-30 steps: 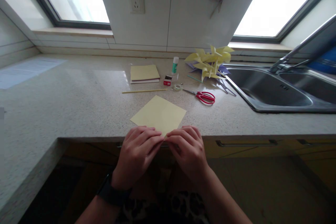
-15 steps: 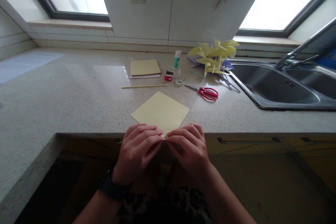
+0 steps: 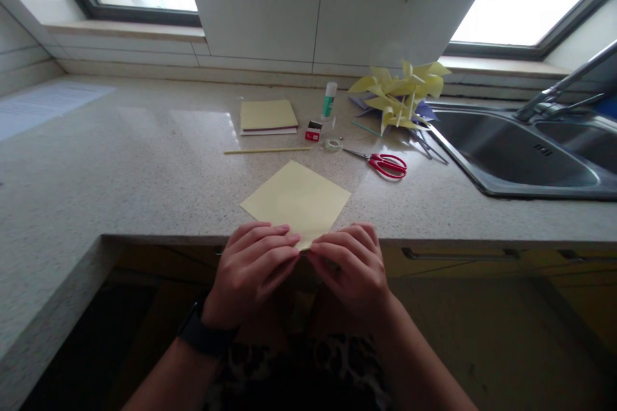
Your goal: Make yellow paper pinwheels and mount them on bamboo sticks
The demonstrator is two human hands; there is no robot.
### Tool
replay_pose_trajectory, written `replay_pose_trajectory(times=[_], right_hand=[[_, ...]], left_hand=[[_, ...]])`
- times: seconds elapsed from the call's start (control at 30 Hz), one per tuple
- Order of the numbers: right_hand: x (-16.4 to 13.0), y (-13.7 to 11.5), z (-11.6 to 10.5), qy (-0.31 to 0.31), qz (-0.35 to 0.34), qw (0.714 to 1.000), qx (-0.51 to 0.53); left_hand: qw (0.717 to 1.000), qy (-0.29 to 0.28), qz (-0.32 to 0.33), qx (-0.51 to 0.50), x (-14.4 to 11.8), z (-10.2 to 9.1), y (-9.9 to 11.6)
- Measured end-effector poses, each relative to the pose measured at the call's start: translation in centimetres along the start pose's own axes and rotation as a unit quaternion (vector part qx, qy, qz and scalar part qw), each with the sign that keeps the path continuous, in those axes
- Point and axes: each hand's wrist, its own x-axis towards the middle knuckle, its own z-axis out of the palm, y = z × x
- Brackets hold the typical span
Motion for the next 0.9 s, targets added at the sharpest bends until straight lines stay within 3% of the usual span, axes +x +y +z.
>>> replay_pose_trajectory(times=[0.9], right_hand=[[-1.1, 1.0, 0.3, 0.01, -0.051, 0.999, 0.012]], left_hand=[[1.0, 0.005, 0.02, 0.015, 0.0, 0.2, -0.1]])
